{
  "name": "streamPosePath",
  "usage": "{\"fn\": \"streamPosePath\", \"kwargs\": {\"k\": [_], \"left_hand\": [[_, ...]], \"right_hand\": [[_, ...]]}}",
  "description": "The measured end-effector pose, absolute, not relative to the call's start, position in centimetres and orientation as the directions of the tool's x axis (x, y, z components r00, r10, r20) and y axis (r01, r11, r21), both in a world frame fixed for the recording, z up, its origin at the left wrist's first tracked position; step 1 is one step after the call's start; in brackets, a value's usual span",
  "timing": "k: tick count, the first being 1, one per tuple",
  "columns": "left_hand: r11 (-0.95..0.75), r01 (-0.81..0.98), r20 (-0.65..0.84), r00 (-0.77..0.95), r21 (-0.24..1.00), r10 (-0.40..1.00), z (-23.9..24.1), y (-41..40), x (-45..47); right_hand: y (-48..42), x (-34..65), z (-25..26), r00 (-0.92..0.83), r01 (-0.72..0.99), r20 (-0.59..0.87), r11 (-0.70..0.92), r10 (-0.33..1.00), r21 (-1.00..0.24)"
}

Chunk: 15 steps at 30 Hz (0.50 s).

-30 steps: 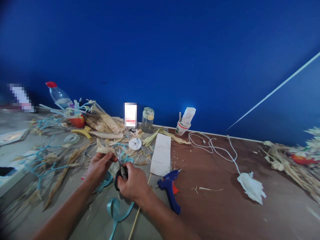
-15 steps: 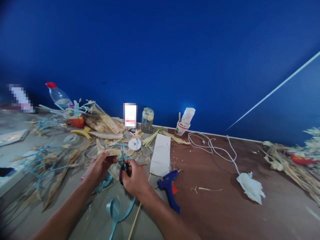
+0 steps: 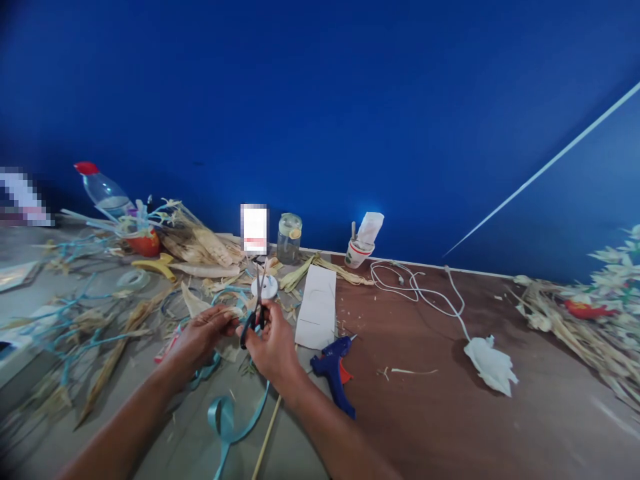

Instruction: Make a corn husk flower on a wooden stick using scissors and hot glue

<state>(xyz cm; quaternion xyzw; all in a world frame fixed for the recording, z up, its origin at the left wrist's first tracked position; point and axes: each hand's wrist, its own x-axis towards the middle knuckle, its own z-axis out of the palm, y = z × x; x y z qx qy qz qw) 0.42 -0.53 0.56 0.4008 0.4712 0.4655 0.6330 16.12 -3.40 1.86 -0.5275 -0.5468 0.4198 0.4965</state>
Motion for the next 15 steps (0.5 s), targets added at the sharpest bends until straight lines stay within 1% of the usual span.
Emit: {"fn": "streamPosePath", "kwargs": {"k": [4, 8, 11, 15], "left_hand": [[0.241, -0.149, -0.202, 0.236, 0.959, 0.951, 0.6, -0.8, 0.8], [0.225, -0.034, -0.201, 0.34, 0.974, 0.919, 1.4, -1.2, 0.9], [0.197, 0.022, -0.187, 0.433, 0.98, 0.882, 1.9, -1.5, 0.5], [0.23, -0.002, -0.196, 0.517, 0.973, 0.833, 1.7, -1.6, -0.2]], "right_hand": [[-3.5, 16.0, 2.2, 0.132, 0.12, 0.147, 0.131, 0.98, -0.984], [-3.3, 16.2, 2.5, 0.186, 0.049, 0.169, 0.163, 0.968, -0.985], [-2.9, 16.4, 2.7, 0.231, -0.013, 0.137, 0.144, 0.963, -0.989], [-2.4, 16.9, 3.1, 0.201, -0.138, 0.05, 0.079, 0.978, -0.987]]}}
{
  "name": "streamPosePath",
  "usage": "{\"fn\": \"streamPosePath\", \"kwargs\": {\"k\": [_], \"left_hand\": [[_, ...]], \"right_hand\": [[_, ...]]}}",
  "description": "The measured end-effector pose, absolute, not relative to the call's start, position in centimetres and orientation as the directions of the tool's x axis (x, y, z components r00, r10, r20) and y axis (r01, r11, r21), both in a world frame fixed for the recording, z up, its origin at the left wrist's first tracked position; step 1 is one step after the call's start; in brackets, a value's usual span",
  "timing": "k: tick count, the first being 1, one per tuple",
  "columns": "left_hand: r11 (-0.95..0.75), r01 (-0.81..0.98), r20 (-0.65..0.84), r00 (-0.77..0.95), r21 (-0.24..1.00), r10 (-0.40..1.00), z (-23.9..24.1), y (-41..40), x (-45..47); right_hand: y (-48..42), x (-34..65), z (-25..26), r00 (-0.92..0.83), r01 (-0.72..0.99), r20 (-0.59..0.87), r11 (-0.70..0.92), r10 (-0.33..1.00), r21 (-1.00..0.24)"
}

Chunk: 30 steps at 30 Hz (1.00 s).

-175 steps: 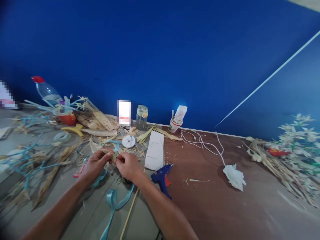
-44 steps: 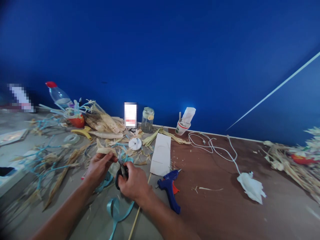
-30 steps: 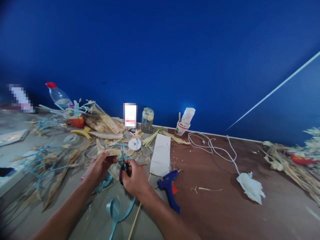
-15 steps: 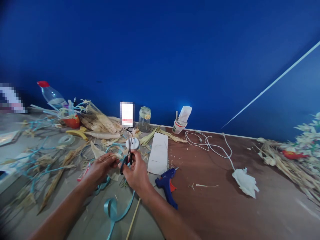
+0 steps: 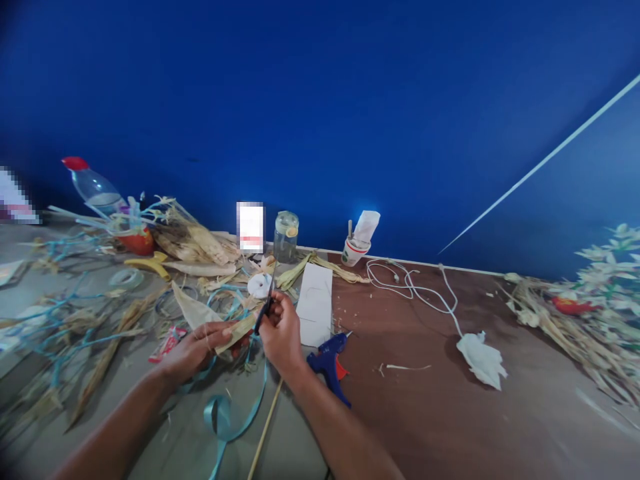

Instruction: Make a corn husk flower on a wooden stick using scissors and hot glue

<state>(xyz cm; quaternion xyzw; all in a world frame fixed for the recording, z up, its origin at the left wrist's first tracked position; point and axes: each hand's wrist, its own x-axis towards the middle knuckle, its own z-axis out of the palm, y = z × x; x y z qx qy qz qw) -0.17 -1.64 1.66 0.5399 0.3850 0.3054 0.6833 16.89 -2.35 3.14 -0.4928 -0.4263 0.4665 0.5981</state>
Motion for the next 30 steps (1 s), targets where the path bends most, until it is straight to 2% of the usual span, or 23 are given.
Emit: {"fn": "streamPosePath", "kwargs": {"k": [4, 6, 8, 12, 14, 17, 23, 30], "left_hand": [[0.129, 0.072, -0.146, 0.612, 0.989, 0.777, 1.9, -1.7, -0.2], [0.097, 0.091, -0.132, 0.603, 0.991, 0.787, 2.0, -1.8, 0.1], [0.106, 0.094, -0.14, 0.542, 0.99, 0.828, 2.0, -1.7, 0.4], [0.128, 0.056, -0.139, 0.319, 0.99, 0.938, 1.5, -1.2, 0.5], [0.133, 0.016, -0.133, 0.222, 0.991, 0.966, 1.2, -0.9, 0.3], [0.193, -0.065, -0.183, 0.134, 0.979, 0.974, 1.0, -0.7, 0.1], [0.279, -0.201, -0.27, 0.072, 0.939, 0.96, 1.7, -0.7, 0.4], [0.292, -0.21, -0.283, 0.07, 0.933, 0.956, 2.4, -1.2, 0.6]], "right_hand": [[-2.1, 17.3, 3.5, 0.152, -0.194, 0.012, 0.042, 0.988, -0.98], [-2.0, 17.4, 3.6, 0.137, -0.197, 0.002, 0.029, 0.991, -0.98], [-2.0, 17.4, 3.7, 0.139, -0.199, 0.008, 0.035, 0.99, -0.979], [-2.3, 17.2, 3.4, 0.096, -0.187, 0.044, 0.061, 0.994, -0.98], [-2.7, 16.8, 3.0, 0.009, -0.115, 0.032, 0.032, 0.999, -0.993], [-3.5, 16.3, 2.4, -0.104, 0.09, 0.031, 0.041, 0.994, -0.995], [-4.5, 15.8, 2.4, -0.181, 0.471, 0.13, 0.202, 0.975, -0.859], [-4.7, 15.5, 2.2, -0.191, 0.589, 0.18, 0.259, 0.965, -0.765]]}}
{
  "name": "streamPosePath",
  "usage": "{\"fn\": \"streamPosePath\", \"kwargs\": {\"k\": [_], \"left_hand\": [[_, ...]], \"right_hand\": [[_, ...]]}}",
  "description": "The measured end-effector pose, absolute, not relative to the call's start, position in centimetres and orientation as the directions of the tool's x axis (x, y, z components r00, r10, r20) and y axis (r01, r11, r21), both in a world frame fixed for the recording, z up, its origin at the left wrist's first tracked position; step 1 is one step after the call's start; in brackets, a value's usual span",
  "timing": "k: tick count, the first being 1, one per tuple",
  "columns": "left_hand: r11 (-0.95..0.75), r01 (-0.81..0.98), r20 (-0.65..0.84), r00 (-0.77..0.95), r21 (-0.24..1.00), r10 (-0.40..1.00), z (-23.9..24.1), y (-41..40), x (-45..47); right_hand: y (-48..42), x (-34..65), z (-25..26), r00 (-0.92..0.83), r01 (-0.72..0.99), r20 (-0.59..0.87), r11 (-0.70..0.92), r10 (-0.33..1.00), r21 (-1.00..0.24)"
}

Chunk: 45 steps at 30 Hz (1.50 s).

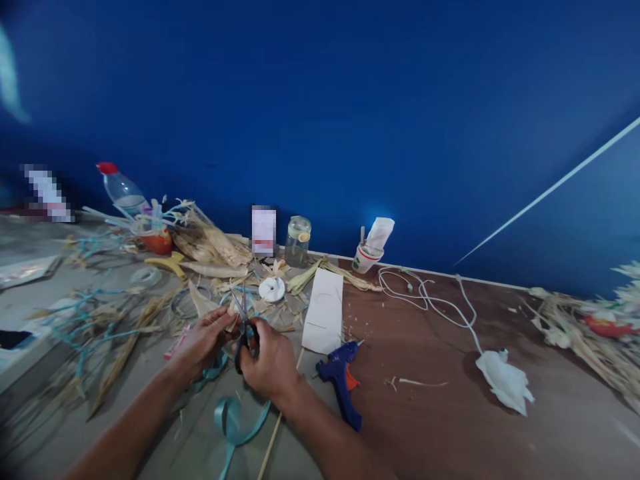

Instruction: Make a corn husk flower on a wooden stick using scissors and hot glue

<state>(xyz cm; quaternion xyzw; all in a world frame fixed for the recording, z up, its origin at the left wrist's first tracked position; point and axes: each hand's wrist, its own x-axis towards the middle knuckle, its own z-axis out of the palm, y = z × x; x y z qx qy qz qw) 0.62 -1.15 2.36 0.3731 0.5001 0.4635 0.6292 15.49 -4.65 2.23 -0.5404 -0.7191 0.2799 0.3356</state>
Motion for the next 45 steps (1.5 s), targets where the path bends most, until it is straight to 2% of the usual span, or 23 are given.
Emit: {"fn": "streamPosePath", "kwargs": {"k": [7, 12, 15, 19, 21, 26, 28, 30, 33, 35, 38, 40, 45], "left_hand": [[0.344, -0.217, -0.303, 0.2, 0.914, 0.932, 1.8, -1.4, 0.8], [0.309, -0.334, -0.268, 0.163, 0.891, 0.95, 2.3, -1.4, 0.7], [0.304, -0.392, -0.236, 0.212, 0.869, 0.948, 2.9, -1.6, 0.6], [0.387, -0.401, -0.277, 0.305, 0.83, 0.911, 3.0, -1.8, 0.8], [0.409, -0.432, -0.301, 0.298, 0.804, 0.906, 2.7, -1.7, 0.9], [0.334, -0.57, -0.232, 0.246, 0.75, 0.941, 2.1, -1.8, 0.7], [0.312, -0.613, -0.208, 0.237, 0.726, 0.949, 2.2, -1.8, 0.5], [0.288, -0.645, -0.212, 0.195, 0.707, 0.957, 2.5, -1.7, 0.2], [0.279, -0.638, -0.244, 0.144, 0.718, 0.959, 2.8, -1.5, 0.1], [0.297, -0.61, -0.255, 0.158, 0.734, 0.954, 2.8, -1.3, 0.2], [0.314, -0.575, -0.241, 0.202, 0.755, 0.949, 2.2, -1.3, 0.4], [0.311, -0.565, -0.23, 0.212, 0.764, 0.95, 1.7, -1.2, 0.3], [0.326, -0.555, -0.245, 0.217, 0.765, 0.945, 1.0, -0.9, 0.1]], "right_hand": [[-4.4, 15.6, 1.8, -0.166, 0.556, 0.21, 0.268, 0.963, -0.787], [-4.3, 15.8, 2.3, -0.132, 0.455, 0.147, 0.191, 0.98, -0.87], [-4.2, 15.9, 2.6, -0.129, 0.477, 0.113, 0.162, 0.985, -0.864], [-4.3, 15.6, 3.3, -0.185, 0.576, 0.105, 0.194, 0.977, -0.794], [-4.6, 15.5, 4.1, -0.23, 0.582, 0.096, 0.216, 0.968, -0.784], [-4.9, 17.2, 6.4, -0.387, 0.516, 0.009, 0.225, 0.922, -0.826], [-4.4, 18.4, 7.2, -0.349, 0.473, -0.028, 0.15, 0.937, -0.868], [-3.0, 19.6, 7.9, -0.225, 0.485, 0.013, 0.123, 0.974, -0.866], [0.8, 20.4, 8.8, -0.086, 0.607, 0.22, 0.226, 0.972, -0.762], [4.3, 20.1, 8.9, -0.096, 0.714, 0.259, 0.248, 0.961, -0.654], [9.3, 18.8, 8.2, -0.156, 0.86, 0.181, 0.224, 0.971, -0.459], [11.9, 17.8, 7.3, -0.187, 0.913, 0.064, 0.197, 0.98, -0.356], [14.8, 16.0, 5.7, -0.211, 0.93, -0.018, 0.195, 0.977, -0.31]]}}
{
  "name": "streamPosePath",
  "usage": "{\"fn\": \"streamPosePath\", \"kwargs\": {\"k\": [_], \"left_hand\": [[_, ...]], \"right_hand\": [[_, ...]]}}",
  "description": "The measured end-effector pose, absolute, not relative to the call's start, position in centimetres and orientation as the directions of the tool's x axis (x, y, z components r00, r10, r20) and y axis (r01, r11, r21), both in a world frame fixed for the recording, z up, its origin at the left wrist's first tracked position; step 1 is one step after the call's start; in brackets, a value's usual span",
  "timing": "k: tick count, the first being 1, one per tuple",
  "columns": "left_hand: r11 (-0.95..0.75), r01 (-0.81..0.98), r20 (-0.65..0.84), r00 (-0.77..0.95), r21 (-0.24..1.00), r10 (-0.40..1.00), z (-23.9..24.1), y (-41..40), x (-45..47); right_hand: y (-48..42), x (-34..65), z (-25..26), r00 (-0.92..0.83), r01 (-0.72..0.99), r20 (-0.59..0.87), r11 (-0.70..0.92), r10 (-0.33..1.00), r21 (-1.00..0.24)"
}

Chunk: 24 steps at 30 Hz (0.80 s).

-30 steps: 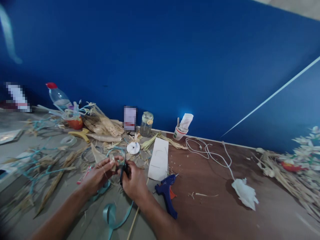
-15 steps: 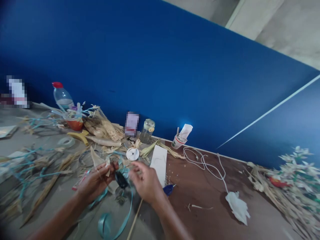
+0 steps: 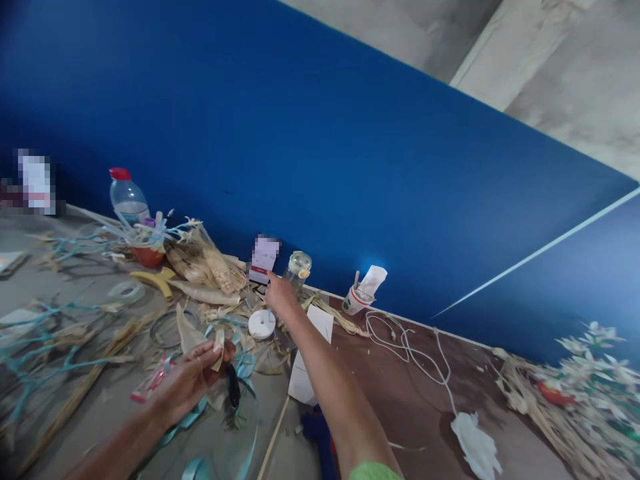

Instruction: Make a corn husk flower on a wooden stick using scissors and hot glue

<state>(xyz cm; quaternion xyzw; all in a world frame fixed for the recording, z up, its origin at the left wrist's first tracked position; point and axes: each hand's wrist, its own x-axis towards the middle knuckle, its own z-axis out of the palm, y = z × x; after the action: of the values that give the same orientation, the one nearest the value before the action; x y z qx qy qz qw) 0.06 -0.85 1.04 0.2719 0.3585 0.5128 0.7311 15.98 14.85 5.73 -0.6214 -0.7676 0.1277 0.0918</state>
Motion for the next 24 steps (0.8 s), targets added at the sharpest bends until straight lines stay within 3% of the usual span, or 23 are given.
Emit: {"fn": "streamPosePath", "kwargs": {"k": [11, 19, 20, 22, 24], "left_hand": [[0.3, -0.563, -0.259, 0.154, 0.77, 0.954, 1.2, -0.8, -0.1], [0.312, -0.557, -0.26, 0.173, 0.769, 0.95, 1.4, -0.8, -0.2], [0.316, -0.559, -0.259, 0.18, 0.767, 0.949, 1.4, -0.8, -0.1], [0.327, -0.564, -0.263, 0.194, 0.758, 0.945, 1.5, -0.9, -0.1], [0.339, -0.566, -0.268, 0.209, 0.752, 0.941, 1.4, -0.9, 0.1]], "right_hand": [[17.9, 15.5, 5.1, -0.187, 0.935, -0.123, 0.138, 0.975, -0.327], [14.5, 17.4, 8.7, -0.113, 0.897, 0.042, 0.12, 0.993, -0.426], [13.3, 18.1, 9.2, -0.086, 0.883, 0.094, 0.12, 0.992, -0.454], [10.5, 19.6, 9.9, 0.014, 0.75, 0.266, 0.166, 0.964, -0.64], [7.1, 20.9, 9.9, 0.022, 0.561, 0.301, 0.237, 0.953, -0.793]]}}
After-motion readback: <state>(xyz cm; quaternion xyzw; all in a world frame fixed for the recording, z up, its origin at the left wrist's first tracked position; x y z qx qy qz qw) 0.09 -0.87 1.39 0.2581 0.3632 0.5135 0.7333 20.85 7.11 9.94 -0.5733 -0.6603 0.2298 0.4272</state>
